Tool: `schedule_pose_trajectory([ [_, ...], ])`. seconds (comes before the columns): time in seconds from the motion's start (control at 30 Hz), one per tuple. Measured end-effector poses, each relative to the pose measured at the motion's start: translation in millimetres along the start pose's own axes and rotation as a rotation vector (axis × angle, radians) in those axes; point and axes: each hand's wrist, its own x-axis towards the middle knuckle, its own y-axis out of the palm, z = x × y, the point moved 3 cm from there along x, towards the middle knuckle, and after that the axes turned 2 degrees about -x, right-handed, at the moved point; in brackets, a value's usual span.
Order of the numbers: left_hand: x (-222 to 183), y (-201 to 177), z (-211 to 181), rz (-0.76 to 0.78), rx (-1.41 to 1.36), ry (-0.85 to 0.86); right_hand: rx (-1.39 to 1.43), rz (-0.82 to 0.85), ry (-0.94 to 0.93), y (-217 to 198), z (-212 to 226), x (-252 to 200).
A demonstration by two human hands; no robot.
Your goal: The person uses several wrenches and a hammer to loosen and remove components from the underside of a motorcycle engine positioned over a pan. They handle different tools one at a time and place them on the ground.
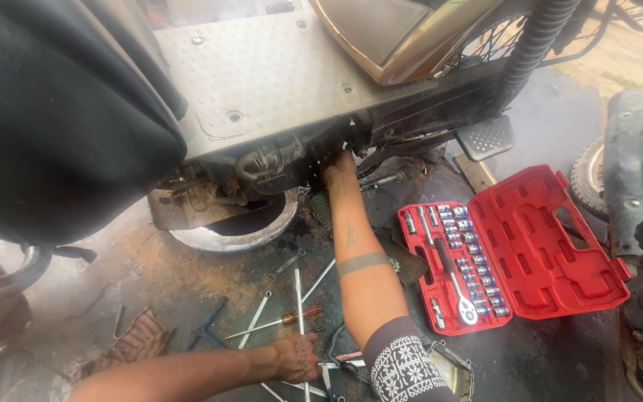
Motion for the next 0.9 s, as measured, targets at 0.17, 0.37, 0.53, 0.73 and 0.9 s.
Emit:
schedule_pose_trajectory([
  [0.17, 7.3, 17.8, 2.9, 0.112, -0.005, -0.029, -0.003, -0.099, 0.015, -10.7, -4.7, 1.1],
  [0.37, 23.7, 72.7, 2.9, -0.125, 0.121, -0.059, -0.144, -0.014, -0.038, -8.2, 14.8, -23.9],
  [0.53, 10.3, 101.1, 10.4, -0.297, 0.198, -0.192, -0.827, 0.007, -0.091, 14.6, 64.2, -148.8],
  [0.73, -35.0, 117.6, -0.7, -0.043, 0.075, -0.2, -1.735, 0.34, -0.214, 54.7, 75.0, -338.8],
  [0.9, -48.6, 135.0, -3.2, -0.292, 0.105, -0.164, -1.611, 0.648, -0.816, 33.6, 57.2, -371.2],
])
